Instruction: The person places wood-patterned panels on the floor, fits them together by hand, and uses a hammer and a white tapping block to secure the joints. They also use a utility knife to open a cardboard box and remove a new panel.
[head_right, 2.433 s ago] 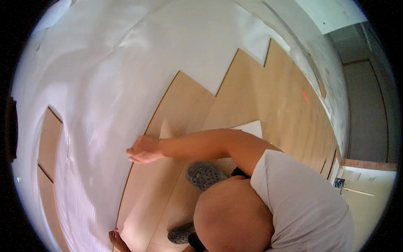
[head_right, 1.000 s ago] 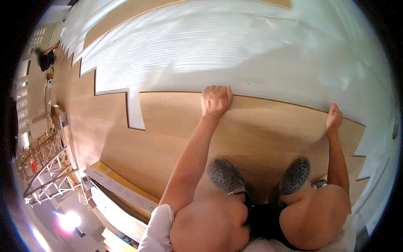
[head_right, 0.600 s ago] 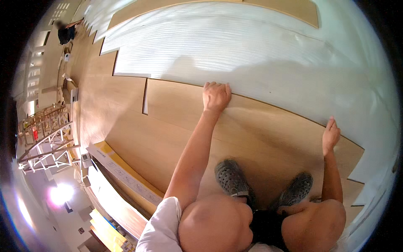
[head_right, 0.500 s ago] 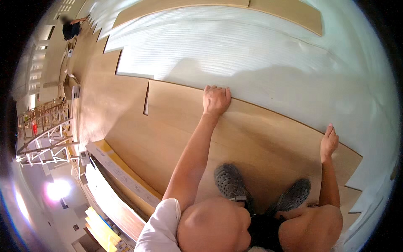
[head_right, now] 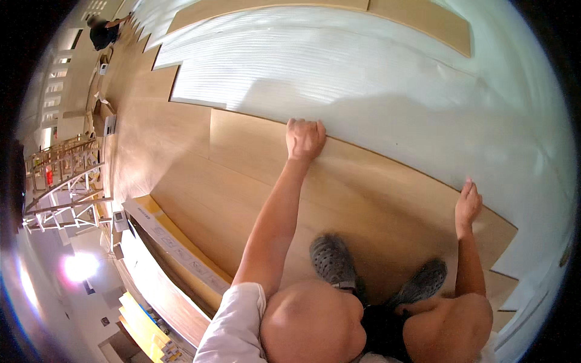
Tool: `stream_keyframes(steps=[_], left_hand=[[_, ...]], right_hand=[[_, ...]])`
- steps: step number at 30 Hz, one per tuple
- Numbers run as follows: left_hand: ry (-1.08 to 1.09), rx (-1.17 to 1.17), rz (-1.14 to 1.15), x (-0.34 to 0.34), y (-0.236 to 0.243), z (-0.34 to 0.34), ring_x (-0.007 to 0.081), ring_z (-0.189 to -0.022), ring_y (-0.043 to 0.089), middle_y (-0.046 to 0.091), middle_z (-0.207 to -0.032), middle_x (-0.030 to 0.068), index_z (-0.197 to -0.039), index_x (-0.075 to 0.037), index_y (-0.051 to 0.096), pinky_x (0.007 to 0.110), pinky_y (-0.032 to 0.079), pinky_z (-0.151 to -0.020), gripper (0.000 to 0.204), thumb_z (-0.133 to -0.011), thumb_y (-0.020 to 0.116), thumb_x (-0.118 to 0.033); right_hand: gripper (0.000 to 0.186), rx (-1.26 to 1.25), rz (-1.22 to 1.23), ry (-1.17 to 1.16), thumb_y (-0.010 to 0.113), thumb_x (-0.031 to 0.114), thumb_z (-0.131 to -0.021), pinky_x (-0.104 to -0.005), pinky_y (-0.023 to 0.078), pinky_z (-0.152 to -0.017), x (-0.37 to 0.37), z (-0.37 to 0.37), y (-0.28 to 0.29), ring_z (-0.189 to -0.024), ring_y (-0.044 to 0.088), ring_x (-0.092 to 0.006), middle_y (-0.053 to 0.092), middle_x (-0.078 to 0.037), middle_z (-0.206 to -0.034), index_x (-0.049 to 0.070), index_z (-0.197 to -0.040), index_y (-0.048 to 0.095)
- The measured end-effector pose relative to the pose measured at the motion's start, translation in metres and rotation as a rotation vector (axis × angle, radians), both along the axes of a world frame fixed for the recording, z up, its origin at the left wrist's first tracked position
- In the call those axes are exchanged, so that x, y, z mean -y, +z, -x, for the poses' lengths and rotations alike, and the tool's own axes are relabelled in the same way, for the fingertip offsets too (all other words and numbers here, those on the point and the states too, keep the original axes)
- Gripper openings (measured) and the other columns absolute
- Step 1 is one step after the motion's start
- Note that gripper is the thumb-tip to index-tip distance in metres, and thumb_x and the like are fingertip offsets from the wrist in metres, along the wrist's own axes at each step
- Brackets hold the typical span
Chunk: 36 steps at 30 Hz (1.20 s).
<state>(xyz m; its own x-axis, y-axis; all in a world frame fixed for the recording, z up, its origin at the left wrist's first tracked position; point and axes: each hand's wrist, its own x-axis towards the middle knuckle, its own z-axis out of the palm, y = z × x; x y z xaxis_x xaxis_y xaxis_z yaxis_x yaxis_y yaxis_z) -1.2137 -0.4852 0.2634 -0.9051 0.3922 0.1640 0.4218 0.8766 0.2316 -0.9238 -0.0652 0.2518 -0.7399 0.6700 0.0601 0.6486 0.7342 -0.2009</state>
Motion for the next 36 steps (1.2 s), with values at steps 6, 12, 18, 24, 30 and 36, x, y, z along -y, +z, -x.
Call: stream_keyframes(steps=[6, 12, 18, 24, 30, 36], left_hand=[[-0.001, -0.023, -0.011, 0.000, -0.004, 0.001, 0.0316, -0.070, 0.061, 0.065, -0.062, 0.0143, -0.055, -0.006, 0.063, 0.045, 0.044, -0.079, 0.047, -0.096, 0.051, -0.024], [0.015, 0.049, 0.047, -0.003, -0.001, 0.002, 0.0332, -0.073, 0.062, 0.067, -0.065, 0.0145, -0.058, -0.005, 0.067, 0.046, 0.046, -0.086, 0.044, -0.095, 0.053, -0.024], [0.068, 0.162, 0.043, -0.001, -0.013, -0.002, 0.0320, -0.081, 0.065, 0.068, -0.068, 0.0142, -0.060, -0.005, 0.067, 0.047, 0.046, -0.094, 0.044, -0.096, 0.053, -0.026], [-0.014, 0.252, 0.009, -0.027, -0.052, -0.010, 0.0284, -0.088, 0.065, 0.070, -0.091, 0.0100, -0.094, -0.013, 0.068, 0.046, 0.053, -0.074, 0.014, -0.094, 0.060, -0.024], [0.148, 0.156, 0.123, 0.031, -0.035, -0.016, 0.0376, -0.104, 0.062, 0.071, -0.105, 0.0187, -0.103, -0.003, 0.074, 0.050, 0.047, -0.092, 0.050, -0.104, 0.044, -0.043], [0.048, 0.177, 0.172, 0.055, -0.019, -0.017, 0.0408, -0.093, 0.063, 0.071, -0.099, 0.0203, -0.103, -0.001, 0.072, 0.049, 0.044, -0.091, 0.054, -0.106, 0.039, -0.043]], right_hand=[[0.051, 0.004, 0.047, 0.106, 0.038, 0.039, -0.109, -0.0523, 0.047, -0.073, -0.001, 0.003, 0.001, -0.082, 0.061, -0.0446, 0.069, -0.022, -0.086, -0.001, -0.097, 0.067], [0.045, 0.071, 0.029, 0.097, 0.042, 0.037, -0.107, -0.0524, 0.048, -0.072, -0.002, 0.004, -0.002, -0.078, 0.063, -0.0431, 0.070, -0.021, -0.085, 0.001, -0.102, 0.068], [0.040, 0.093, -0.009, 0.078, 0.044, 0.033, -0.107, -0.0512, 0.049, -0.074, -0.006, 0.003, -0.014, -0.080, 0.063, -0.0424, 0.069, -0.022, -0.086, 0.001, -0.108, 0.068], [0.035, -0.036, 0.590, -0.401, 0.051, 0.033, -0.104, -0.0483, 0.049, -0.085, -0.022, -0.021, 0.020, -0.096, 0.062, -0.0369, 0.068, -0.019, -0.106, 0.002, -0.104, 0.066], [0.028, -0.240, 0.165, 0.298, 0.067, 0.020, -0.092, -0.0470, 0.044, -0.098, 0.005, -0.100, 0.049, -0.109, 0.056, -0.0373, 0.061, -0.019, -0.114, 0.004, -0.113, 0.060], [0.053, 0.048, 0.175, -0.399, 0.071, 0.029, -0.089, -0.0501, 0.039, -0.107, 0.046, -0.354, 0.103, -0.128, 0.046, -0.0406, 0.050, -0.023, -0.136, -0.002, -0.129, 0.053]])
